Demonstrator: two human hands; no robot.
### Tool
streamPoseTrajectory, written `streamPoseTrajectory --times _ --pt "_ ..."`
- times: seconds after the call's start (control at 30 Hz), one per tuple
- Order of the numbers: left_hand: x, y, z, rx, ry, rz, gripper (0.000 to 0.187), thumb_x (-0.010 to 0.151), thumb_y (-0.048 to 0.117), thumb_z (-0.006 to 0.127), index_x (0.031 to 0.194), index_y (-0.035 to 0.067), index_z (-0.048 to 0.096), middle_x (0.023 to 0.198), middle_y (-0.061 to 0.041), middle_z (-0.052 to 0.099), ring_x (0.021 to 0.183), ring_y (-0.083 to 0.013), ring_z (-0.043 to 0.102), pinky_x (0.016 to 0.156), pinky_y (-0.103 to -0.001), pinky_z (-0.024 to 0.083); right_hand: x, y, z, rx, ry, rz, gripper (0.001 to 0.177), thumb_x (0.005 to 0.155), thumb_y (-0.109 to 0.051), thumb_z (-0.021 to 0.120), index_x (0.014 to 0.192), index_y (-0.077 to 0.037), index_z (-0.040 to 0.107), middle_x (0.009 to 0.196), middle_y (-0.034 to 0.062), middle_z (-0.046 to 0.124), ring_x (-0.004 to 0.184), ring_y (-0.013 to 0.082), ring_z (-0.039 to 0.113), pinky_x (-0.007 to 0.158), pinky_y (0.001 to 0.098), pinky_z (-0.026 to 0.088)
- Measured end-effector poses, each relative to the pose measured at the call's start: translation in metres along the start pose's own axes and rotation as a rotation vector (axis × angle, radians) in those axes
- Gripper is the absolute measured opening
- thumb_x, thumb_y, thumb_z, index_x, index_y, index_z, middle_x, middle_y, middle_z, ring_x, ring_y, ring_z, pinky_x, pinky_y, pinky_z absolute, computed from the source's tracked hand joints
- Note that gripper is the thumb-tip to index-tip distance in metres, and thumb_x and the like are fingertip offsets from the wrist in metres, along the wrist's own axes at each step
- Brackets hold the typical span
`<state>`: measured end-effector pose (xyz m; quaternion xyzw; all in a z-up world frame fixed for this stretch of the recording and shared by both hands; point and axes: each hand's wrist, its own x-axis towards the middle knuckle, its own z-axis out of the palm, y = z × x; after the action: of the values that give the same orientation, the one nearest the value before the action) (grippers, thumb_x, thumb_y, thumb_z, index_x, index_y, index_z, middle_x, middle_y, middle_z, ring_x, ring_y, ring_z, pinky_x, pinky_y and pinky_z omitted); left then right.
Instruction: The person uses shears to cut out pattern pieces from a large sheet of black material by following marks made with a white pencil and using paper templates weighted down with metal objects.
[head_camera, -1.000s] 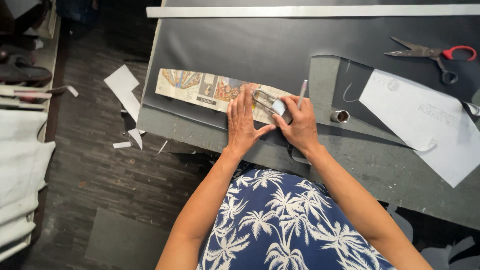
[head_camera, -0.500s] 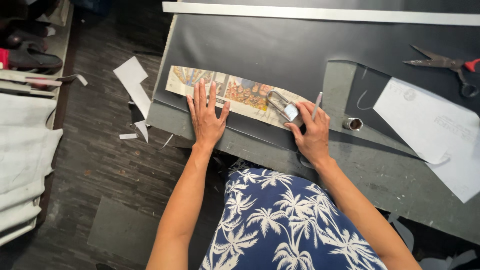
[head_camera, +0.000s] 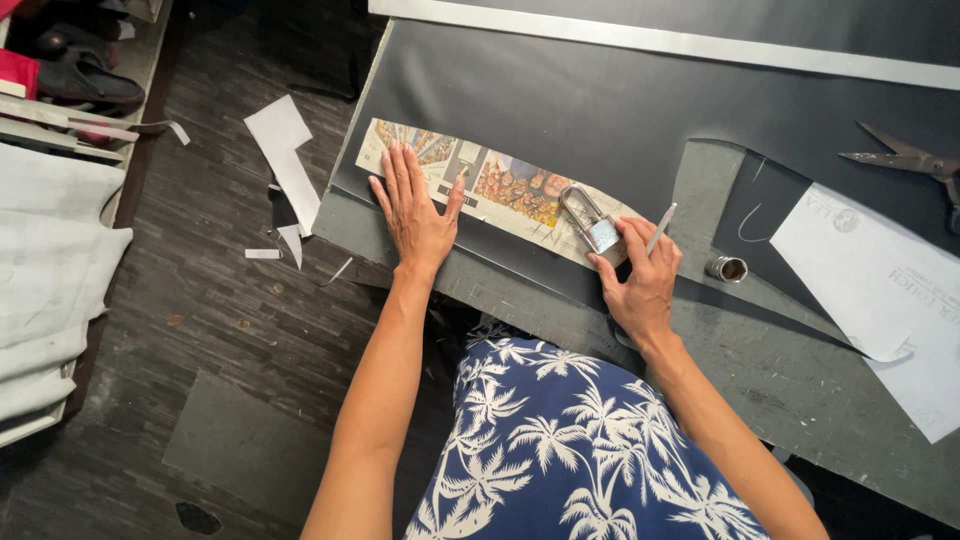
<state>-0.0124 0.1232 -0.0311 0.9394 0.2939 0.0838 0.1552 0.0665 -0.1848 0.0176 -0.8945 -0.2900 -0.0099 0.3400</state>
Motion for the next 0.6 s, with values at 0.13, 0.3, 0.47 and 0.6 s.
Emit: streamPoseTrajectory --times 0.13,0.3,0.47,0.6 --pt "0.0014 -0.0008 -0.0007 0.005 -0.017 -0.012 0.095 0.104 0.061 0.052 0.163 -0.004 0.016 0.172 -0.02 0.013 0.16 -0.0316 0.007 0.13 -0.053 0.001 -0.0013 0.0017 0.0008 0.002 -0.006 -0.004 0.055 0.086 -0.02 0.084 0.132 -0.001 0.061 0.138 0.0106 0.06 0.131 0.029 0.052 0.113 0.0448 0.033" --pt "0.0019 -0.0009 0.0006 0.007 -0.013 -0.014 0.094 0.104 0.062 0.051 0.163 -0.002 0.015 0.172 -0.019 0.013 0.161 -0.0307 0.006 0.13 -0.053 0.0 -0.0004 0.0043 0.0003 -0.003 -0.003 -0.026 0.056 0.086 -0.02 0.084 0.134 -0.001 0.062 0.138 0.0104 0.061 0.132 0.0288 0.052 0.113 0.0445 0.032" --pt "0.0039 -0.0039 0.0025 0.025 -0.041 -0.023 0.095 0.103 0.064 0.049 0.163 -0.001 0.014 0.172 -0.019 0.011 0.16 -0.0301 0.005 0.13 -0.053 -0.001 0.0036 0.0061 -0.0026 -0.006 -0.023 -0.055 0.056 0.086 -0.021 0.084 0.134 -0.003 0.062 0.135 0.0098 0.063 0.134 0.0292 0.051 0.115 0.0454 0.031" --pt "0.0053 -0.0076 0.0013 0.036 -0.044 -0.016 0.095 0.104 0.065 0.048 0.164 -0.001 0.014 0.172 -0.018 0.011 0.16 -0.0298 0.005 0.13 -0.052 -0.001 0.005 0.0041 -0.0018 0.004 -0.028 -0.047 0.057 0.086 -0.02 0.084 0.136 -0.003 0.061 0.135 0.0095 0.064 0.134 0.0289 0.051 0.115 0.0457 0.03"
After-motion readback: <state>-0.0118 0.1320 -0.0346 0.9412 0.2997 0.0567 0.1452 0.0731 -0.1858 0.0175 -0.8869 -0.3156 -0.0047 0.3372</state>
